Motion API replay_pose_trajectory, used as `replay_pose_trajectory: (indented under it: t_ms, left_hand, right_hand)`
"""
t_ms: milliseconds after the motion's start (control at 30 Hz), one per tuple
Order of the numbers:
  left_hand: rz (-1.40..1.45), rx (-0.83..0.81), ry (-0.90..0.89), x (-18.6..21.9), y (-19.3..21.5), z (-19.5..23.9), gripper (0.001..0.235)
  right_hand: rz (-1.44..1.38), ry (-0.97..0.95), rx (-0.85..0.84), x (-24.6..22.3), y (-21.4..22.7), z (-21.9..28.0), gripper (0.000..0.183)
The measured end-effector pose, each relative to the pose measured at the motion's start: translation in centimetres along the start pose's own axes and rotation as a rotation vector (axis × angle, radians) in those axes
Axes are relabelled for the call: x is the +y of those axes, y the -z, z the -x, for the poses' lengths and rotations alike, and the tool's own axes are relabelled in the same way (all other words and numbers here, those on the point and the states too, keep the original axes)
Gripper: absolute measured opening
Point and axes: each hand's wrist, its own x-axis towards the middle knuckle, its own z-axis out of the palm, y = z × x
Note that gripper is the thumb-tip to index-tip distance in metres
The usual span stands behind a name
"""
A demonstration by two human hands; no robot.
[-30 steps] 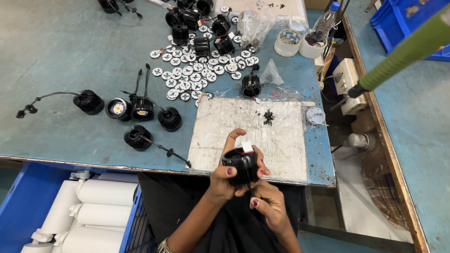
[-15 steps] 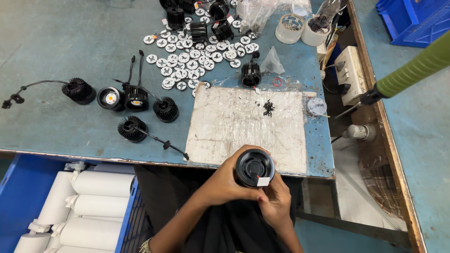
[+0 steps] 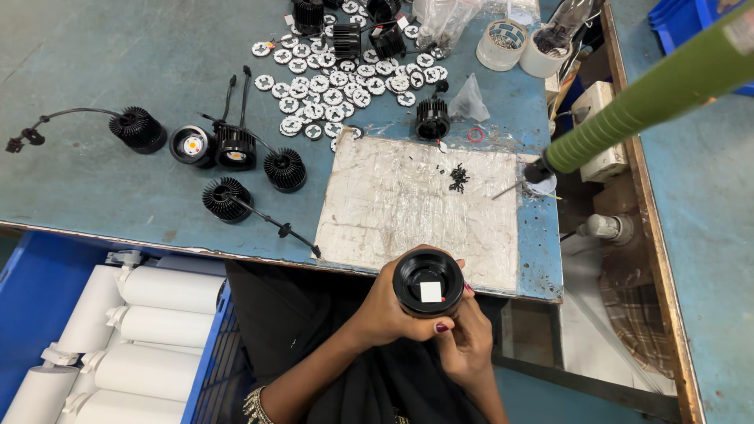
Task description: The person assembles LED light fixtures at a workbench. They place a small white component into a black housing, secure it with a circular cover, and fasten the assembly using a green electric screwdriver. The person repeats this process for multiple units, handling screws and components by hand.
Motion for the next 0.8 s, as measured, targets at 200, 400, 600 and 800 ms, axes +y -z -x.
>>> replay_pose_trajectory:
  t_ms: [200,400,600,800]
  left_hand:
    - [0.084,0.004,0.082,-3.3,2.3,0.1,0.061]
    - [-0.107,0.280,-0.032,-7.4,8.3,-1.9,0.046]
    - [-0.377,0.214,-0.114,-8.8,8.7,-1.4,0.047]
    - [-0.195,0.269,0.025,-8.2,8.7,-1.3,0.050]
  right_hand:
    - [-0.117,-0.007,-0.118,1.4,-0.1,-0.4,0.028]
    - [-0.140,-0.247,-0.165,3.2,-1.6,0.0,0.030]
    - [0.009,-0.217,-0.142,5.5,-2.3,1.5,0.016]
    - [0.114,-0.320,-0.162,7.6,-2.9,1.5,0.015]
